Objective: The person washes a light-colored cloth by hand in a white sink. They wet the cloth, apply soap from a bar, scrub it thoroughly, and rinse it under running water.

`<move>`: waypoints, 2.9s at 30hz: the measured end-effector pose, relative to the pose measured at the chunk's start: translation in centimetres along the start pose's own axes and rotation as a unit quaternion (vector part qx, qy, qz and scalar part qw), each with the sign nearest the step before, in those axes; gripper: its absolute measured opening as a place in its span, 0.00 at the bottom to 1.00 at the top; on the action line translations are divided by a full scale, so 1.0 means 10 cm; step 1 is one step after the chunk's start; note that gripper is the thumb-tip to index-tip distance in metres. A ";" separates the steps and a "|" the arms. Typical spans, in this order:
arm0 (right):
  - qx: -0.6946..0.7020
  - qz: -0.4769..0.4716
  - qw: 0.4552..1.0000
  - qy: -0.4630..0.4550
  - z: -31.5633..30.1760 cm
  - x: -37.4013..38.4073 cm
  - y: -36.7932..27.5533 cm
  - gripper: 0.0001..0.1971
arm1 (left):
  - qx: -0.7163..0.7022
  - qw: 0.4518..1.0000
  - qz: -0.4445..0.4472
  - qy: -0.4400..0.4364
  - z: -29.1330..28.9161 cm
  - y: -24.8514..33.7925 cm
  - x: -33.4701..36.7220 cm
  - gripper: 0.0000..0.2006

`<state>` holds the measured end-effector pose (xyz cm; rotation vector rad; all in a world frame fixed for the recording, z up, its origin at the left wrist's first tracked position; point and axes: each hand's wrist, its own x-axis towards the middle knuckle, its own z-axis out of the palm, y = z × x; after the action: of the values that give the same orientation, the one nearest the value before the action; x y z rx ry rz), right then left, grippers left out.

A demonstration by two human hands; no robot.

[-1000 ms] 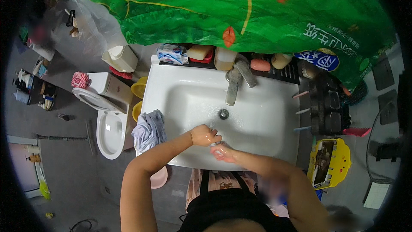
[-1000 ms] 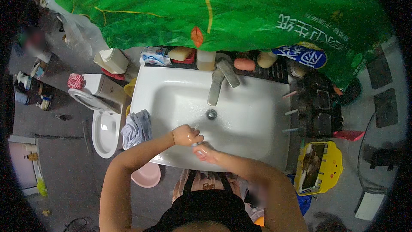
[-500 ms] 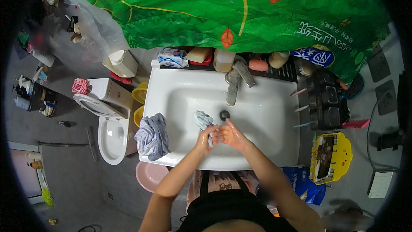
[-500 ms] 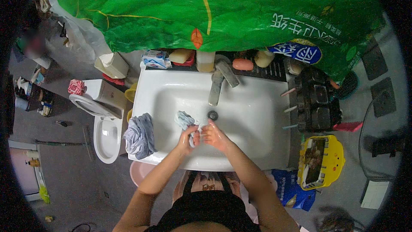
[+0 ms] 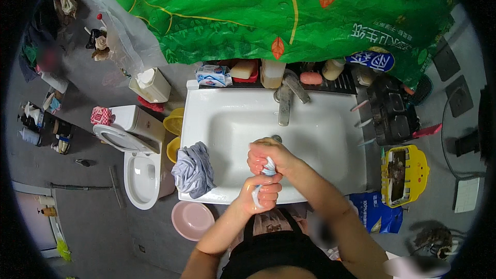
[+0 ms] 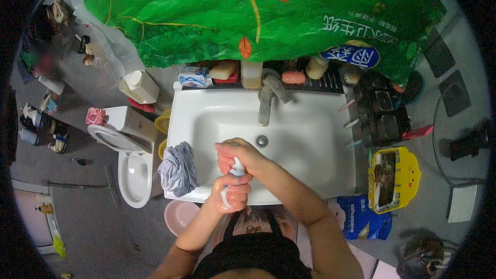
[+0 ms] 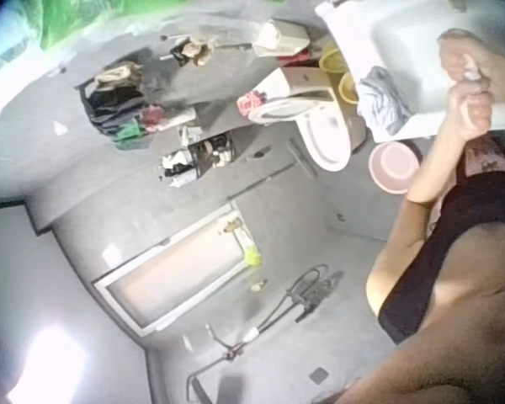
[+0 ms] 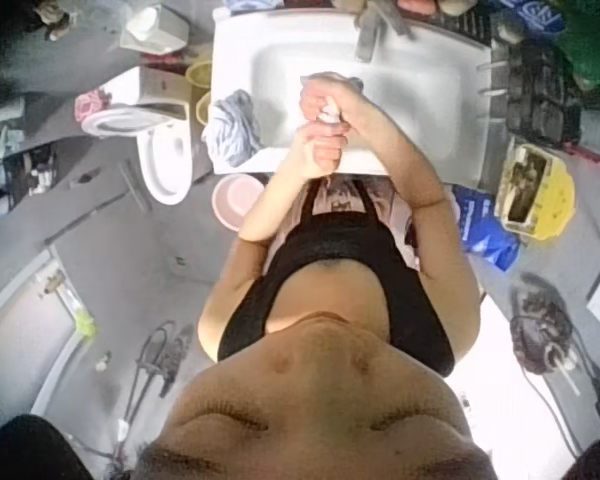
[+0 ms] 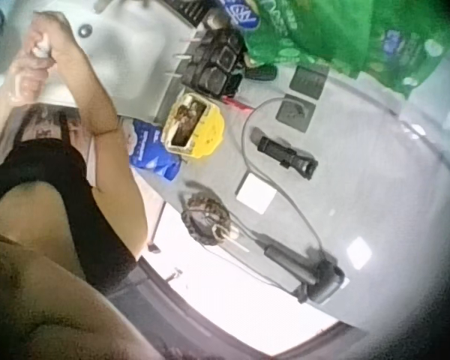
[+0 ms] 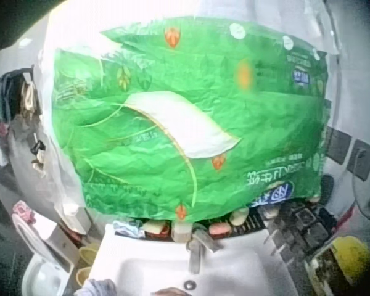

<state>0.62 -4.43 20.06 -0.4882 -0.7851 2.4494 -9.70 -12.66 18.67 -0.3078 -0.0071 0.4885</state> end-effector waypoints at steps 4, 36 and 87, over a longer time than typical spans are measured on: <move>-0.261 0.022 0.935 0.238 -0.17 0.10 0.19 0.13 | 0.253 0.930 0.053 0.260 -0.46 0.24 0.12 0.06; 0.296 -0.196 0.888 0.293 -0.57 -3.80 2.68 0.25 | 0.677 0.680 -0.082 0.270 -1.75 -2.03 0.56 0.28; 0.427 -0.232 0.443 0.753 -3.76 -6.58 6.95 0.26 | 0.695 0.520 -0.330 0.371 -5.72 -4.43 1.86 0.11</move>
<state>45.98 -74.44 -40.10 -1.3409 0.9439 0.7555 31.70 -57.71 -24.18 1.1185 1.0560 -0.5488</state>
